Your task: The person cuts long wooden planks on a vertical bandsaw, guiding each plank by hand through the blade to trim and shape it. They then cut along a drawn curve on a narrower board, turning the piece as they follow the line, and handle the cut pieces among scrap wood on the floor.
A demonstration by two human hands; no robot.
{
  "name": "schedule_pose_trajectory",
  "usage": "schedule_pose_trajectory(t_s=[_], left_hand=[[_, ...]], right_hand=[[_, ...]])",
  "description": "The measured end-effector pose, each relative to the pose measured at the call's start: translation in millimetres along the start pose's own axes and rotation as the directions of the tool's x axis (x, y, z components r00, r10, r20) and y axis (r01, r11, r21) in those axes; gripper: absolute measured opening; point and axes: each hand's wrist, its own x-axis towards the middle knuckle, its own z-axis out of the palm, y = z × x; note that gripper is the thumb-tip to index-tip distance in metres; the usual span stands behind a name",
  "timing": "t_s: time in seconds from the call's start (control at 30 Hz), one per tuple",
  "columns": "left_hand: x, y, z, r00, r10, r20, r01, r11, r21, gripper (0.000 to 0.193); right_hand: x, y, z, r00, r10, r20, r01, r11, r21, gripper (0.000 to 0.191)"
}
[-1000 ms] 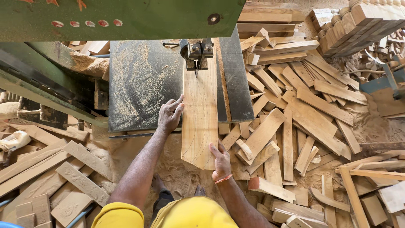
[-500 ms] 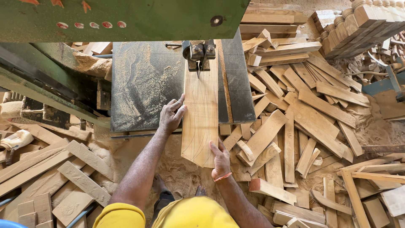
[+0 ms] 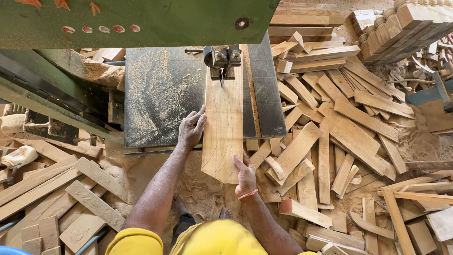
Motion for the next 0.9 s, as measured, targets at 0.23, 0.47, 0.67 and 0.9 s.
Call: schedule_pose_trajectory(t_s=[0.23,0.47,0.67,0.9], left_hand=[[0,3,-5,0.999,0.003,0.037,-0.002,0.999,-0.033,0.053],[0,7,-6,1.000,-0.005,0.030,0.007,0.998,-0.061,0.055],[1,5,-5,0.999,-0.030,0.034,0.032,0.998,-0.051,0.054],[1,5,-5,0.998,-0.043,0.043,0.045,0.998,-0.053,0.053]], right_hand=[[6,0,4,1.000,0.011,-0.001,-0.011,1.000,0.001,0.052],[13,1,7,1.000,0.014,-0.003,-0.014,1.000,0.018,0.053],[16,-1,11,1.000,0.015,-0.016,-0.015,1.000,0.008,0.054],[20,-3,14,1.000,-0.001,-0.001,0.001,1.000,0.007,0.054]])
